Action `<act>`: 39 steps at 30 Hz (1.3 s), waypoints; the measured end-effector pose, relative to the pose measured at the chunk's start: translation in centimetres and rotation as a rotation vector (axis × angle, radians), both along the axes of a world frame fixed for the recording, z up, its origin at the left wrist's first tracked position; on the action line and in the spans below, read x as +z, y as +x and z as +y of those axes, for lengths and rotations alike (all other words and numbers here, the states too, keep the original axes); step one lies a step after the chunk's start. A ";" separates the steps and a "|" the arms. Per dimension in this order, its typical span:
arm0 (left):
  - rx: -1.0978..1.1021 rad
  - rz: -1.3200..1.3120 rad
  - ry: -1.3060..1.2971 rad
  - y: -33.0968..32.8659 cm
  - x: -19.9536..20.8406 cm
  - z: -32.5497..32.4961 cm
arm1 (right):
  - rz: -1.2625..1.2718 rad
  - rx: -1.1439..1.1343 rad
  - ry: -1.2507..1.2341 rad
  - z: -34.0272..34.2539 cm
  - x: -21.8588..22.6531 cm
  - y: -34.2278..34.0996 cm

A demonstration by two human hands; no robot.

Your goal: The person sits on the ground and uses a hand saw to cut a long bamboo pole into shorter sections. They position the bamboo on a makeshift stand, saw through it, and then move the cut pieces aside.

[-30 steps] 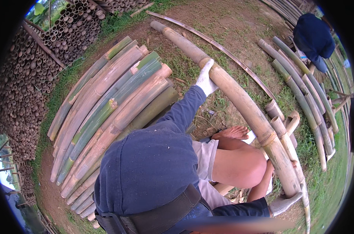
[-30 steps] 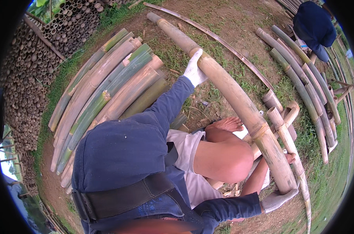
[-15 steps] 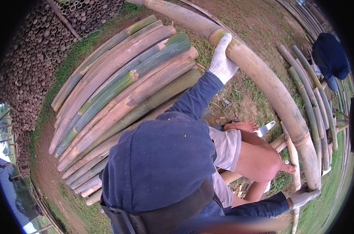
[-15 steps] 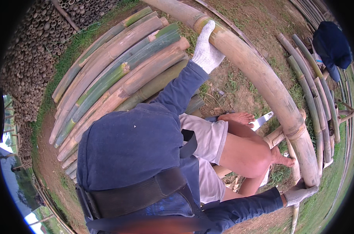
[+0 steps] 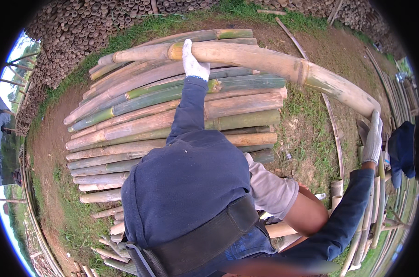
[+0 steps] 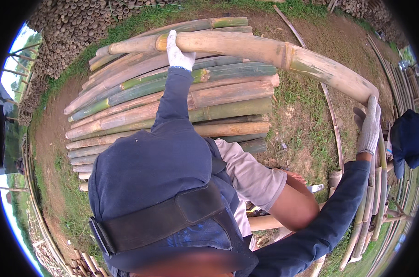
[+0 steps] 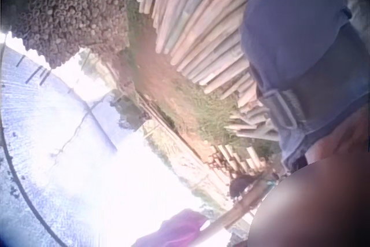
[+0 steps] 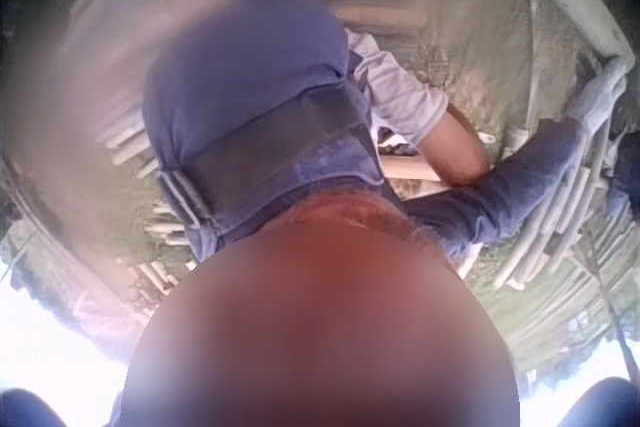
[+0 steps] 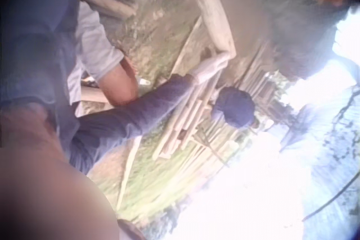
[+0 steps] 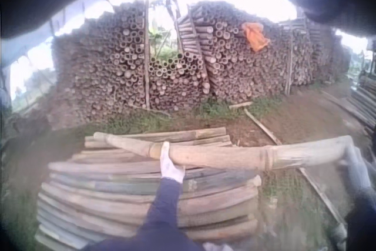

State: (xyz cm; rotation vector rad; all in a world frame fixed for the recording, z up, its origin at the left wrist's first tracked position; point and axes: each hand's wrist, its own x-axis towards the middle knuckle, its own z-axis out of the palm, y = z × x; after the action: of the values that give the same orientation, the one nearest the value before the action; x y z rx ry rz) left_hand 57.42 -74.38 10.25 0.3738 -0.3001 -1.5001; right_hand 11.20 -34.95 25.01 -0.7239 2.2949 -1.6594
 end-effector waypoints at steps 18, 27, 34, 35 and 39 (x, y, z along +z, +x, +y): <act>0.001 0.023 0.224 11.9 -8.2 -22.8 | -0.036 0.437 0.113 2.1 -1.1 12.3; 0.084 -0.387 0.287 6.2 -9.1 -21.3 | -0.184 0.070 -0.299 15.8 -0.4 15.5; 0.101 -0.967 -0.258 -4.2 -9.1 -10.5 | -0.182 -0.312 0.027 32.7 1.4 24.9; 0.054 -1.064 -0.331 -5.8 -8.8 -8.4 | -0.157 -0.384 0.090 35.0 2.4 26.4; -0.175 -1.170 -0.697 -13.0 -7.7 2.0 | -0.090 -0.605 0.128 42.4 5.3 31.4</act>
State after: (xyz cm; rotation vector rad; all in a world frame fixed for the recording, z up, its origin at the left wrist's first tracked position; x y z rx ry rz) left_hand 44.47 -72.37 2.51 0.6286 -1.7529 -1.0884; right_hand 42.63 7.43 30.31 0.0944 2.6829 -1.6845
